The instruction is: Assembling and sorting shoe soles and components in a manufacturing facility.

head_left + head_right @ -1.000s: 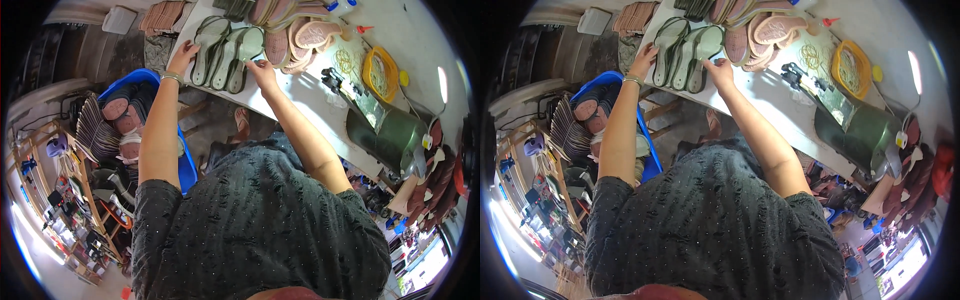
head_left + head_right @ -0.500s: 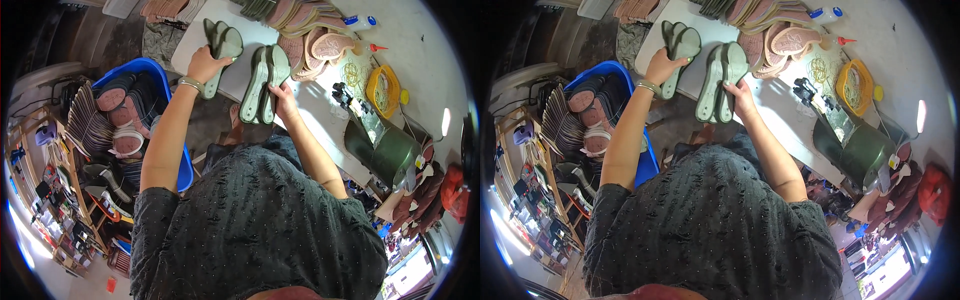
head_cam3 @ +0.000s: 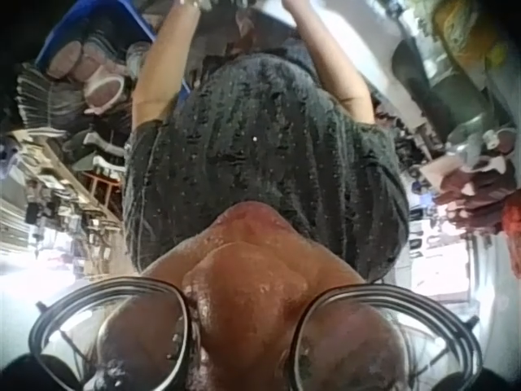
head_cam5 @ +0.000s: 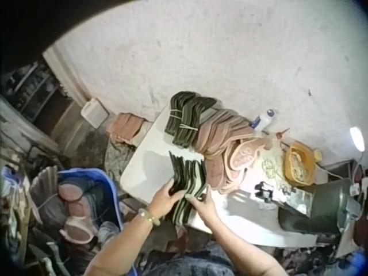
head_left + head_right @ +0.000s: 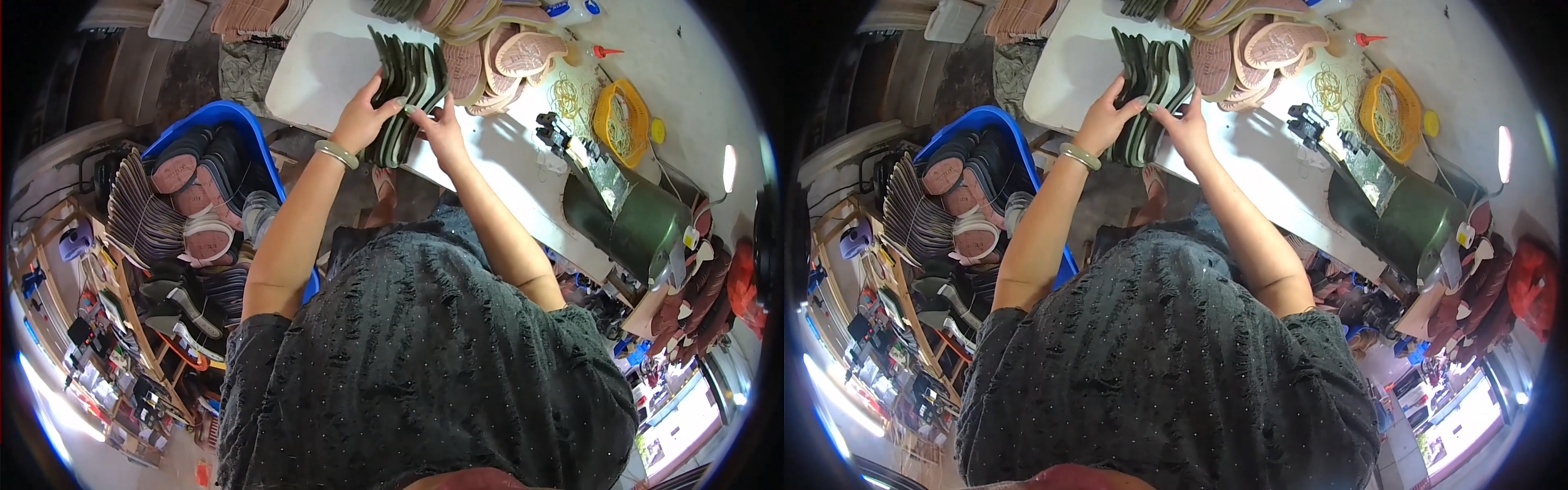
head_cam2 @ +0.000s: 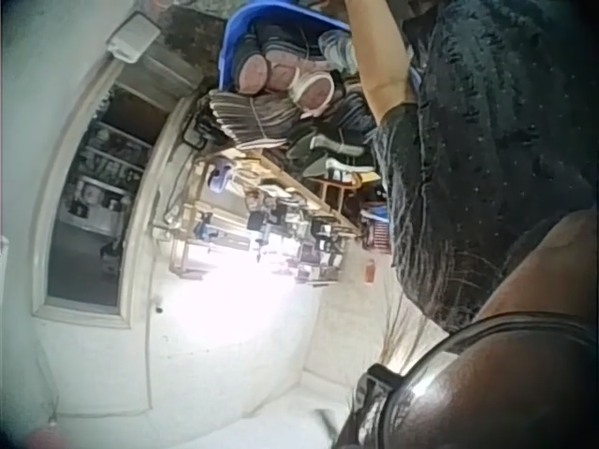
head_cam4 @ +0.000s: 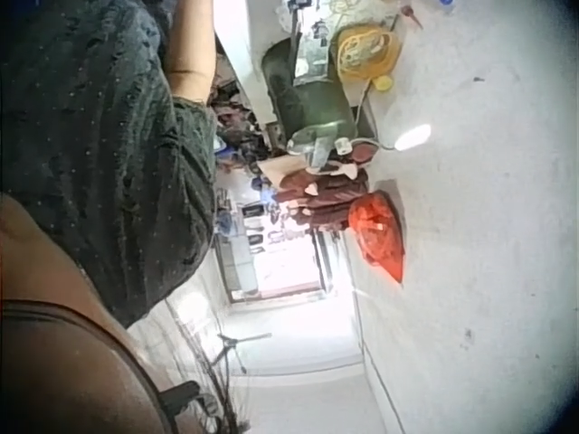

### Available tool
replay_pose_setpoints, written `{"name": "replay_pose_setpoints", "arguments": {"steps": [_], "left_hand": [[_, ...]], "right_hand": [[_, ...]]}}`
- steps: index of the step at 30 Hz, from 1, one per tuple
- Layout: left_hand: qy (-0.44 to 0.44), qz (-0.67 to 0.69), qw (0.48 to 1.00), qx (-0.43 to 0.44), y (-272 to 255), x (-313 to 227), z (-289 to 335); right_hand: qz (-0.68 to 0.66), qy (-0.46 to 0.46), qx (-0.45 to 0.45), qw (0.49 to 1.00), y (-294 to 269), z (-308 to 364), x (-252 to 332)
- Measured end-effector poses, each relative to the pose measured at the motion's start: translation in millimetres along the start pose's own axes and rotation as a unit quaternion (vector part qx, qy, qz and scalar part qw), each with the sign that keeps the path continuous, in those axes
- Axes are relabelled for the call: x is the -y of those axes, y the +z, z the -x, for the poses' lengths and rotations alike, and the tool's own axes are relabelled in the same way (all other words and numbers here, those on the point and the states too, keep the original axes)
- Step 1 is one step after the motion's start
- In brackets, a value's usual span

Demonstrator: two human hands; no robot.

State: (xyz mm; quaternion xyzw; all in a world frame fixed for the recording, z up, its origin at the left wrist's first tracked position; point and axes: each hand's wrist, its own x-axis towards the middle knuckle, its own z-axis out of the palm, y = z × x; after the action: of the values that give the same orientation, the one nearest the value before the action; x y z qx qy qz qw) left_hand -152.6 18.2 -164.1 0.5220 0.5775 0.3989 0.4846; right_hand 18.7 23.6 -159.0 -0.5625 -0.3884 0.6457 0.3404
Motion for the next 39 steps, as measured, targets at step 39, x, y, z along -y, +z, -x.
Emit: {"name": "replay_pose_setpoints", "arguments": {"steps": [39], "left_hand": [[0.226,-0.072,0.969,-0.067,15.5,-12.5,19.9]], "right_hand": [[0.334,-0.387,-0.043,0.858,-18.2,26.3,3.6]]}}
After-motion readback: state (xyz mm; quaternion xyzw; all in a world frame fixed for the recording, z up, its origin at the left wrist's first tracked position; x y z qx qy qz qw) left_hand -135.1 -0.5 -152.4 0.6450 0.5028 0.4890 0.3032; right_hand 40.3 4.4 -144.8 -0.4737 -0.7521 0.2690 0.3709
